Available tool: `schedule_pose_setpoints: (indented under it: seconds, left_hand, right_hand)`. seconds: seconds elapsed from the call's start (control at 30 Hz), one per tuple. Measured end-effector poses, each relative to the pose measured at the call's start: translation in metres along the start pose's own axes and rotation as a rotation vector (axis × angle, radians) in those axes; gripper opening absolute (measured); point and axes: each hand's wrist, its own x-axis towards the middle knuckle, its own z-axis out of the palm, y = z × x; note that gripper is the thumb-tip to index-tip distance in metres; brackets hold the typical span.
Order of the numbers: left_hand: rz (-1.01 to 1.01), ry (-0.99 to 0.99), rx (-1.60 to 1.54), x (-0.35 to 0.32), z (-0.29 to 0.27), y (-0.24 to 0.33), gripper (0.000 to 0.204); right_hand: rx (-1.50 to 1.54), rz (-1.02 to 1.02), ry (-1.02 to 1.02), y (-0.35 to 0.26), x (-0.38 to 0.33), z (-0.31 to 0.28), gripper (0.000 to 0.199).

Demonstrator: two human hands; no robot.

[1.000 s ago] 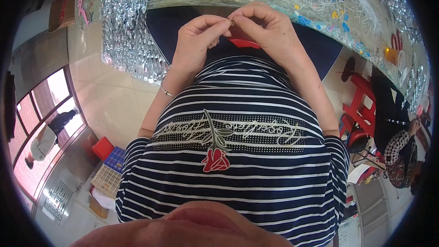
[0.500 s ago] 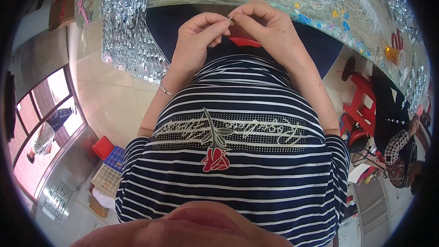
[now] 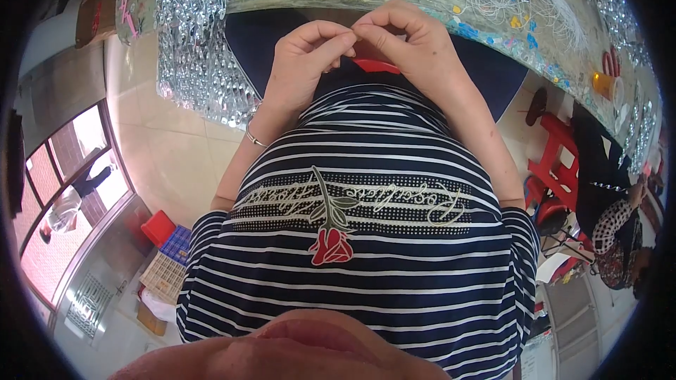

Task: Assembling decorative toy components and small parts at a workstation.

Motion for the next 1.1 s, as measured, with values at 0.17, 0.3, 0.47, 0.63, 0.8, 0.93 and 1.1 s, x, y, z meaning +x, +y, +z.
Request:
schedule_pose_setpoints:
  seconds: [0.17, 0.3, 0.47, 0.63, 0.8, 0.93, 1.1]
  left_hand:
    - [0.006, -0.019, 0.022, 0.001, -0.003, 0.000, 0.012]
    - [0.161, 0.000, 0.233, 0.003, -0.012, -0.008, 0.014]
    - [0.150, -0.037, 0.275, 0.002, -0.014, -0.008, 0.013]
    - [0.093, -0.030, 0.060, 0.002, -0.008, -0.011, 0.012]
    - [0.205, 0.029, 0.186, 0.001, -0.005, -0.008, 0.012]
    - [0.130, 0.035, 0.124, -0.001, -0.004, -0.001, 0.012]
    - [-0.002, 0.039, -0.066, -0.002, -0.003, -0.002, 0.015]
  right_hand:
    - [-0.488, -0.309, 0.026, -0.007, 0.003, -0.007, 0.007]
    - [-0.616, -0.344, 0.017, -0.008, 0.002, -0.018, 0.008]
    - [-0.090, 0.071, 0.001, -0.005, -0.005, -0.022, 0.015]
    - [0.394, 0.142, -0.077, -0.003, -0.005, -0.018, 0.016]
    - [0.057, -0.069, -0.013, -0.010, -0.005, 0.000, 0.011]
    - [-0.512, -0.433, -0.018, -0.013, -0.003, 0.001, 0.005]
    - [-0.665, -0.538, -0.018, -0.015, -0.002, 0.005, 0.010]
